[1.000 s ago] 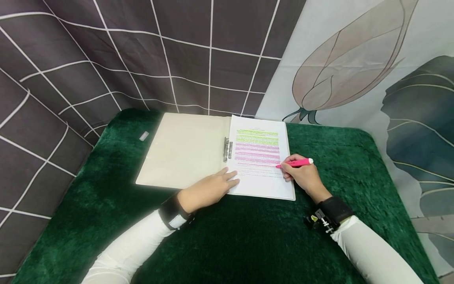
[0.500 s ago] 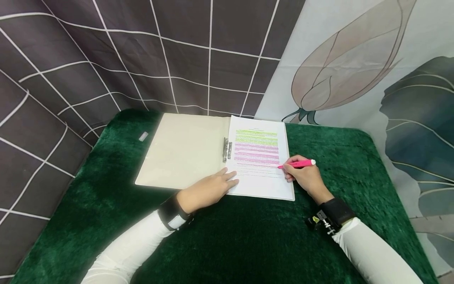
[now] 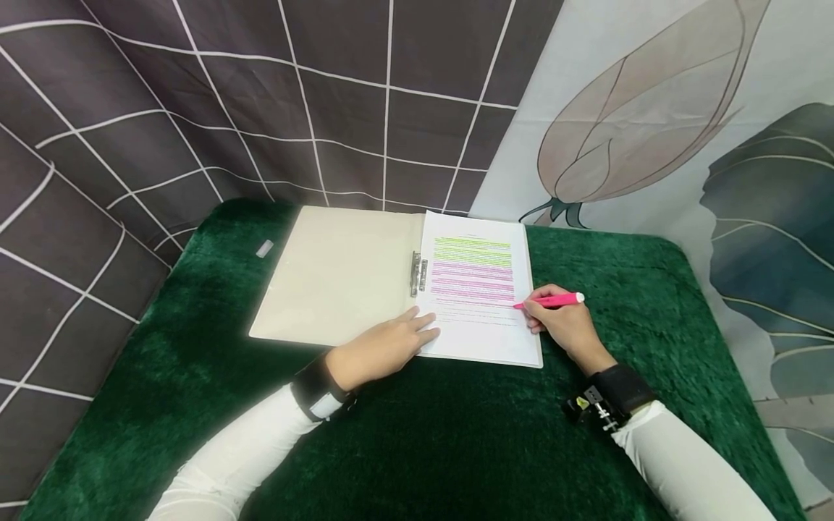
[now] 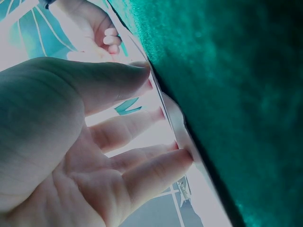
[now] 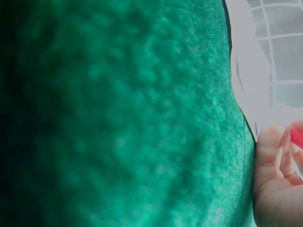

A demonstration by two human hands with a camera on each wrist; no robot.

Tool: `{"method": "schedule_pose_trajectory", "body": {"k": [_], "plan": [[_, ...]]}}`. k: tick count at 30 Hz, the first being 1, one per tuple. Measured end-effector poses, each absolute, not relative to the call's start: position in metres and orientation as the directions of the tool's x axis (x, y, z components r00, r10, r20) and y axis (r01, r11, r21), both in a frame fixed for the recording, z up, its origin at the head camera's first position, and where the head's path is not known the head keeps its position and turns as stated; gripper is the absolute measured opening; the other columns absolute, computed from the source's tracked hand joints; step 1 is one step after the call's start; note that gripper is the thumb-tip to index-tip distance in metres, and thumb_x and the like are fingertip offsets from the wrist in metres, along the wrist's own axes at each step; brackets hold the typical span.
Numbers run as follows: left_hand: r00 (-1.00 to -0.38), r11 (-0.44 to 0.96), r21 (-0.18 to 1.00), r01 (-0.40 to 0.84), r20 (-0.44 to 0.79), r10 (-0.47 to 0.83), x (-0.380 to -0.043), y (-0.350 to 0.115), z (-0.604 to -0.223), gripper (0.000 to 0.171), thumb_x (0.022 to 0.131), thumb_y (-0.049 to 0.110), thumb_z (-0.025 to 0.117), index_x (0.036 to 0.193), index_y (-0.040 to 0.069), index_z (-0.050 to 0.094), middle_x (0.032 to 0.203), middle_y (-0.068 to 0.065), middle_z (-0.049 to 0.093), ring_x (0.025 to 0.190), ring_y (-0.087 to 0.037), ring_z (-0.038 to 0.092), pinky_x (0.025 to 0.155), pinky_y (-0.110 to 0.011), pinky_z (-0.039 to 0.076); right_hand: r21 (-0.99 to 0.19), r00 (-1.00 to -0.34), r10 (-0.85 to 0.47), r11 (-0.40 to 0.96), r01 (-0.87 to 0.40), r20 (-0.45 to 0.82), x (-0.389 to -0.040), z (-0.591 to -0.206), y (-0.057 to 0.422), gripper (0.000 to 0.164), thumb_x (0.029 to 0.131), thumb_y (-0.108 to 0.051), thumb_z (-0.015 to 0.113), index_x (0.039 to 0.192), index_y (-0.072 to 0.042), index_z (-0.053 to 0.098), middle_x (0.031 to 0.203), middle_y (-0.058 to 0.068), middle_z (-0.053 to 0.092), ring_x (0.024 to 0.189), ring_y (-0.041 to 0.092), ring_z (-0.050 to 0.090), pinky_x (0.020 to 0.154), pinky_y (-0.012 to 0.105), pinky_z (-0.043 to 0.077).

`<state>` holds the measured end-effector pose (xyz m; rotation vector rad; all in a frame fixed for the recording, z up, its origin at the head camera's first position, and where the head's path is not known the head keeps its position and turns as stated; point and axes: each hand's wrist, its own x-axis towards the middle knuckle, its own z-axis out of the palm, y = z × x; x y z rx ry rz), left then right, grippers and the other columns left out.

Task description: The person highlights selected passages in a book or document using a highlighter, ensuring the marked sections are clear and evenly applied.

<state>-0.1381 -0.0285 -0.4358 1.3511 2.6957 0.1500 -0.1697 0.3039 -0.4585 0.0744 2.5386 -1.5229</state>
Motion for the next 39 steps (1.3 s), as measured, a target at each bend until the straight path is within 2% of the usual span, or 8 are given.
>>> {"method": "schedule_pose_trajectory", "body": {"k": [6, 13, 16, 26, 34, 39], "plan": [[-0.593, 0.596, 0.133, 0.792, -0.061, 0.803, -0.138, -0.028, -0.434, 0.038, 0.100, 0.009, 0.051, 0.138, 0.006, 0.054, 0.147, -0.020, 0.048, 0.134, -0.037, 0.043, 0.109, -0.043, 0.039, -0.889, -0.984, -0.048, 0.438, 0.133, -0.171, -0.169, -0.459, 0.304, 0.036, 0.093, -0.026, 0.065, 0.109, 0.005, 0.057, 0.079, 0.000, 0.070, 0.062, 0.007, 0.065, 0.055, 0.019, 0.057], [-0.594, 0.599, 0.135, 0.789, -0.080, 0.800, -0.136, -0.027, -0.434, 0.038, 0.100, 0.009, 0.051, 0.139, 0.006, 0.053, 0.147, -0.019, 0.047, 0.134, -0.038, 0.042, 0.108, -0.043, 0.039, -0.961, -0.980, 0.031, 0.191, 0.200, -0.198, -0.166, -0.457, 0.308, 0.036, 0.089, -0.027, 0.069, 0.105, 0.003, 0.056, 0.074, 0.000, 0.069, 0.059, 0.009, 0.063, 0.053, 0.020, 0.057], [-0.596, 0.601, 0.131, 0.788, -0.079, 0.799, -0.136, -0.027, -0.435, 0.039, 0.100, 0.010, 0.051, 0.139, 0.007, 0.053, 0.148, -0.019, 0.047, 0.134, -0.037, 0.042, 0.108, -0.043, 0.040, -0.969, -0.979, 0.025, 0.137, 0.204, -0.202, -0.166, -0.453, 0.309, 0.035, 0.089, -0.026, 0.069, 0.105, 0.002, 0.056, 0.075, 0.001, 0.068, 0.059, 0.009, 0.062, 0.053, 0.019, 0.057], [-0.603, 0.608, 0.128, 0.783, -0.081, 0.794, -0.138, -0.028, -0.437, 0.039, 0.100, 0.010, 0.050, 0.139, 0.007, 0.053, 0.148, -0.018, 0.047, 0.135, -0.037, 0.042, 0.108, -0.042, 0.040, -0.957, -0.991, -0.019, 0.261, 0.123, -0.132, -0.176, -0.434, 0.279, 0.038, 0.091, -0.031, 0.065, 0.106, 0.002, 0.054, 0.073, 0.003, 0.065, 0.059, 0.010, 0.060, 0.054, 0.021, 0.055], [-0.605, 0.611, 0.115, 0.783, -0.084, 0.792, -0.139, -0.028, -0.436, 0.038, 0.101, 0.010, 0.049, 0.139, 0.008, 0.053, 0.148, -0.017, 0.047, 0.135, -0.036, 0.042, 0.108, -0.042, 0.040, -0.956, -0.994, -0.049, 0.285, 0.078, -0.095, -0.181, -0.432, 0.238, 0.037, 0.091, -0.031, 0.067, 0.105, 0.001, 0.057, 0.076, 0.008, 0.066, 0.060, 0.012, 0.062, 0.057, 0.023, 0.057], [-0.608, 0.617, 0.120, 0.777, -0.111, 0.786, -0.139, -0.027, -0.436, 0.039, 0.101, 0.012, 0.050, 0.140, 0.009, 0.052, 0.150, -0.016, 0.045, 0.136, -0.037, 0.040, 0.108, -0.043, 0.040, -0.961, -0.994, -0.087, 0.275, 0.039, -0.065, -0.182, -0.440, 0.217, 0.031, 0.092, -0.025, 0.067, 0.103, 0.003, 0.057, 0.077, 0.013, 0.064, 0.059, 0.011, 0.062, 0.055, 0.020, 0.056]]}}
